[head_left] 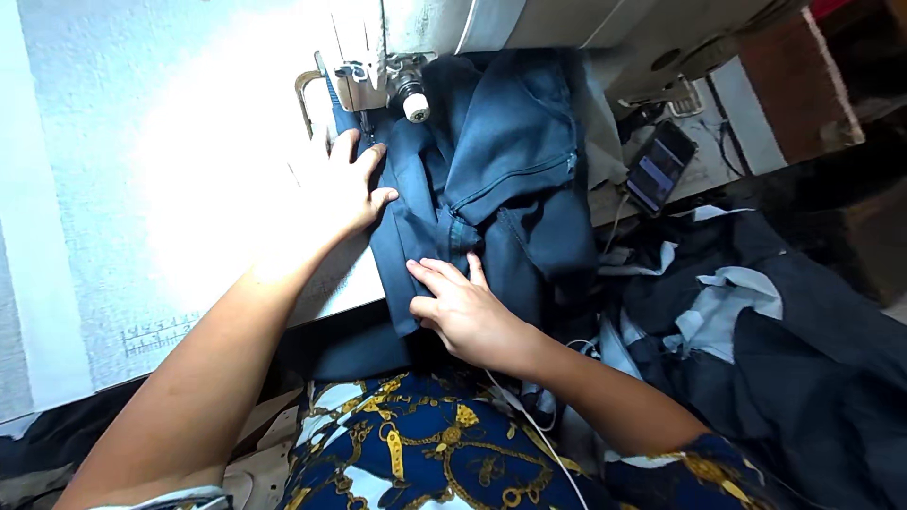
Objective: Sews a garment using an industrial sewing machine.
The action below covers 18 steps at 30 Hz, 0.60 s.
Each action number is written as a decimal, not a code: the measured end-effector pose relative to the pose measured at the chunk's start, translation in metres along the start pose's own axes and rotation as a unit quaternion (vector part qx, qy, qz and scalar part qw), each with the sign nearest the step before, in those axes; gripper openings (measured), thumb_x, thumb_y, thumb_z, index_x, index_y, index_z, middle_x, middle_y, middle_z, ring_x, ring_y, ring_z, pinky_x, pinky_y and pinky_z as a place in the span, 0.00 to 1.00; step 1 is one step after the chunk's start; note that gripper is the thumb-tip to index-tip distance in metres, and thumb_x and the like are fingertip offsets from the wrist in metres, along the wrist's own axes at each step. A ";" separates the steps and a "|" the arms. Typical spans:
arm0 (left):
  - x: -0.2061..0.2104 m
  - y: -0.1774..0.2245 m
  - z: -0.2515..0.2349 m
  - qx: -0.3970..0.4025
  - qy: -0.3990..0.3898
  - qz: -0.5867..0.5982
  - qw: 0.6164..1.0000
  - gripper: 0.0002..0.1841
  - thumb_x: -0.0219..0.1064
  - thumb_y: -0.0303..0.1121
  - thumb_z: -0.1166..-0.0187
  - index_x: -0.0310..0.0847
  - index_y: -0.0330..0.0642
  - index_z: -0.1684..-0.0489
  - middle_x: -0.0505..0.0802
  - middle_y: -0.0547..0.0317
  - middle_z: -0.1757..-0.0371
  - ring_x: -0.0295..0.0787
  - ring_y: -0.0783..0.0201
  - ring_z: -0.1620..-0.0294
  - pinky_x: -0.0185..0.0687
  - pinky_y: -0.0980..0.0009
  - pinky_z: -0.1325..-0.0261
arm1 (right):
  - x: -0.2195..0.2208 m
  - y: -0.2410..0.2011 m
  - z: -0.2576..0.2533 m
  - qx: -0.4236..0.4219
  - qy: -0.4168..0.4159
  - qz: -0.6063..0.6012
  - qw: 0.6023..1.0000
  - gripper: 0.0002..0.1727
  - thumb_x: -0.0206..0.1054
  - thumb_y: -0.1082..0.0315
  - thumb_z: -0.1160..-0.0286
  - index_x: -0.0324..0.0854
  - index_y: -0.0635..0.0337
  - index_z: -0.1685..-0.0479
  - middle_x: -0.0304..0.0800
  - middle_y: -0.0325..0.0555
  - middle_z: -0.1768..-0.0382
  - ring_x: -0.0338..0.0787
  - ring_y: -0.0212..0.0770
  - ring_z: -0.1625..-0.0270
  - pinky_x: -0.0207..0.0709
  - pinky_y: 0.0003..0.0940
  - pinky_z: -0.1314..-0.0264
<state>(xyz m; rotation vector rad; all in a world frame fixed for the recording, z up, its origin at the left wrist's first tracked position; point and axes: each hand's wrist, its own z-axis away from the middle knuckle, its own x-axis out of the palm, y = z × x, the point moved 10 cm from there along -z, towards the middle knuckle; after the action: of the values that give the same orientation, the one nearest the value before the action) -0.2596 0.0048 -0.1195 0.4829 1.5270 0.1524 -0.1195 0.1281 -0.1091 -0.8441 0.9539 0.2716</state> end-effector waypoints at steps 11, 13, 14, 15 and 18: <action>-0.006 0.010 0.038 0.097 0.081 0.028 0.992 0.33 0.69 0.53 0.26 0.82 0.35 0.31 0.78 0.27 0.21 0.55 0.17 0.14 0.50 0.21 0.21 | 0.005 -0.009 -0.005 -0.038 0.096 0.003 0.995 0.09 0.64 0.71 0.19 0.91 0.56 0.52 0.79 0.56 0.22 0.69 0.59 0.12 0.44 0.84 0.19; -0.003 0.018 0.044 0.123 0.074 0.019 0.989 0.27 0.68 0.49 0.24 0.87 0.33 0.38 0.83 0.29 0.28 0.61 0.20 0.16 0.56 0.24 0.23 | 0.007 -0.014 -0.008 -0.045 0.092 0.019 0.995 0.10 0.63 0.71 0.18 0.91 0.56 0.52 0.79 0.57 0.21 0.69 0.60 0.12 0.45 0.85 0.20; -0.002 0.020 0.045 0.127 0.066 0.015 0.990 0.26 0.68 0.48 0.23 0.88 0.32 0.38 0.85 0.29 0.30 0.63 0.20 0.17 0.58 0.25 0.23 | 0.008 -0.015 -0.009 -0.047 0.087 0.022 0.995 0.11 0.62 0.71 0.17 0.91 0.56 0.51 0.78 0.57 0.21 0.69 0.59 0.12 0.44 0.84 0.20; -0.002 0.019 0.044 0.125 0.057 0.011 0.990 0.26 0.69 0.48 0.23 0.87 0.32 0.38 0.85 0.29 0.31 0.64 0.21 0.17 0.59 0.26 0.23 | 0.007 -0.014 -0.008 -0.047 0.086 0.025 0.995 0.11 0.62 0.71 0.17 0.91 0.56 0.51 0.78 0.56 0.21 0.69 0.59 0.12 0.44 0.84 0.20; -0.001 0.021 0.043 0.115 0.058 0.012 0.992 0.27 0.70 0.49 0.23 0.87 0.32 0.38 0.85 0.28 0.32 0.65 0.21 0.18 0.61 0.26 0.24 | 0.003 -0.007 -0.003 -0.040 0.092 0.035 0.994 0.10 0.63 0.72 0.18 0.91 0.57 0.53 0.79 0.54 0.21 0.72 0.58 0.13 0.46 0.84 0.21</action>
<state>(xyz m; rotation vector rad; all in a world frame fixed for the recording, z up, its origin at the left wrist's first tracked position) -0.2129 0.0143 -0.1118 0.6868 1.6613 0.0224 -0.1153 0.1207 -0.1089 -0.9226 1.1512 0.2976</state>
